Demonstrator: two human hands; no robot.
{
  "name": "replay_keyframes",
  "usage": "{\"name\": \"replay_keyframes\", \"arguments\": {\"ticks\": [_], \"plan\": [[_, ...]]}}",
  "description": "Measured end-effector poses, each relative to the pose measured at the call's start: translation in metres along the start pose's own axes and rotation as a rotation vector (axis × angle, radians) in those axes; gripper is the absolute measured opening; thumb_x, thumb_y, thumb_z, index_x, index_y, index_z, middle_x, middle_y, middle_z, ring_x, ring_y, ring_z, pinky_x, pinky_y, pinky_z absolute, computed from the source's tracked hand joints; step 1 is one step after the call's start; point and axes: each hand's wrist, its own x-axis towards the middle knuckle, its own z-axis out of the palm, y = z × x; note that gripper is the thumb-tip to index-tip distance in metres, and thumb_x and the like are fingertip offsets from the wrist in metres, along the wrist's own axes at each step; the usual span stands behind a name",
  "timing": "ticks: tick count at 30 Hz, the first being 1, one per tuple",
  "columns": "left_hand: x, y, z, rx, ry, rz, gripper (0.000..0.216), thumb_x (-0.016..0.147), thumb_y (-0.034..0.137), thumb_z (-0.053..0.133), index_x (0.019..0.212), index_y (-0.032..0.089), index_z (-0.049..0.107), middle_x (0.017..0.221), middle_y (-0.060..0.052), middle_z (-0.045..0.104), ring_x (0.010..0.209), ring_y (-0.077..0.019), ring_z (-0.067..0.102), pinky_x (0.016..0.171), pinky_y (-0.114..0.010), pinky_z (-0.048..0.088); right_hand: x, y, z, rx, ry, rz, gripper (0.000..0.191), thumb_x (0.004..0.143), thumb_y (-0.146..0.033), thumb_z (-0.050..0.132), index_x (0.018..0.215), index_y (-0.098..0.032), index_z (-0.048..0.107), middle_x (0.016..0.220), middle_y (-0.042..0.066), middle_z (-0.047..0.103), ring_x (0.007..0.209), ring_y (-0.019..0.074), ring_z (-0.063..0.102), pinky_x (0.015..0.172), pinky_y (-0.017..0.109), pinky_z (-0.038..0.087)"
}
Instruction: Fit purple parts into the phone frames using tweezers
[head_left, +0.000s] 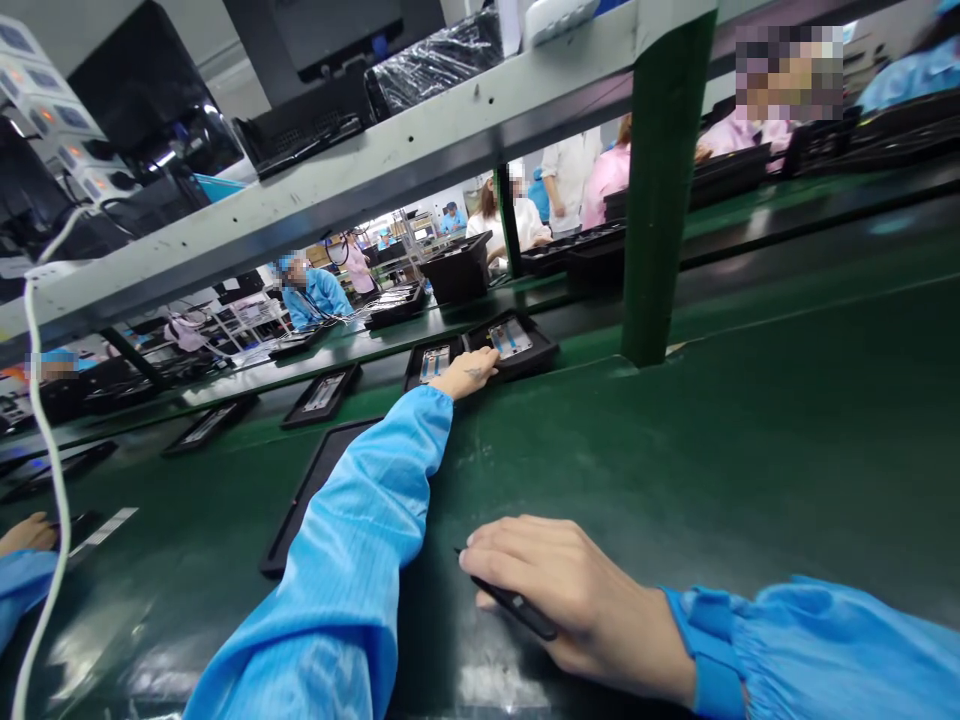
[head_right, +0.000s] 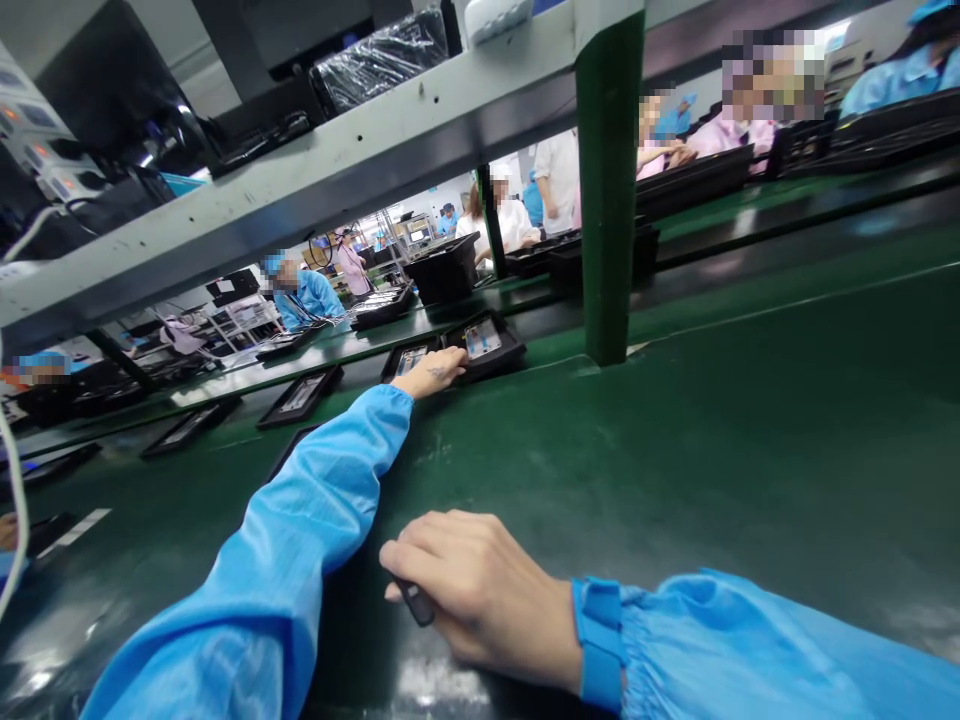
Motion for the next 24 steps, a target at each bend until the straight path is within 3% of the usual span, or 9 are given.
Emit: {"name": "replay_keyframes", "arguments": {"ticks": [5,10,14,19,24], "plan": [[-0.003,-0.003,-0.008,-0.021,0.014,-0.014,0.034,0.099,0.035,0.054,0.126,0.015,0.056,0.126,-0.01,0.059,0.11,-0.0214,0.06,0.095,-0.043,0.053,0.0,0.005,0.003,0.005,0.012,0.009,0.017,0.103,-0.021,0.047,0.111,-0.015,0.06,0.092,0.011,0.069,0.09,0.0181,0.066,0.08,0.03,0.053],[-0.005,0.009,-0.006,-0.023,0.001,0.026,0.031,0.099,0.033,0.054,0.124,0.014,0.056,0.123,-0.01,0.06,0.106,-0.0201,0.061,0.093,-0.042,0.054,-0.001,0.006,0.003,0.003,0.045,-0.002,0.016,0.102,-0.019,0.047,0.111,-0.015,0.059,0.094,0.011,0.07,0.092,0.0183,0.067,0.083,0.031,0.053],[-0.027,0.022,-0.013,-0.021,-0.035,0.103,0.027,0.102,0.028,0.046,0.123,0.013,0.054,0.12,-0.009,0.06,0.099,-0.018,0.062,0.088,-0.037,0.054,-0.001,0.005,0.001,-0.006,0.028,0.005,0.015,0.101,-0.018,0.049,0.112,-0.015,0.06,0.094,0.011,0.071,0.092,0.0184,0.068,0.083,0.031,0.054],[-0.095,0.039,-0.031,-0.03,-0.087,0.193,0.026,0.105,0.027,0.035,0.121,0.014,0.05,0.119,-0.01,0.058,0.088,-0.0179,0.063,0.075,-0.031,0.048,0.003,0.0,-0.007,0.091,0.114,0.065,0.018,0.099,-0.017,0.054,0.114,-0.016,0.063,0.099,0.01,0.073,0.095,0.019,0.07,0.084,0.031,0.057],[-0.197,0.064,-0.044,-0.083,-0.132,0.253,0.021,0.105,0.025,0.033,0.113,0.015,0.05,0.111,-0.007,0.058,0.086,-0.0171,0.061,0.066,-0.029,0.045,0.015,0.003,-0.022,0.208,0.304,0.425,0.016,0.098,-0.027,0.058,0.106,-0.024,0.071,0.102,0.005,0.075,0.097,0.0207,0.072,0.089,0.033,0.059]]}}
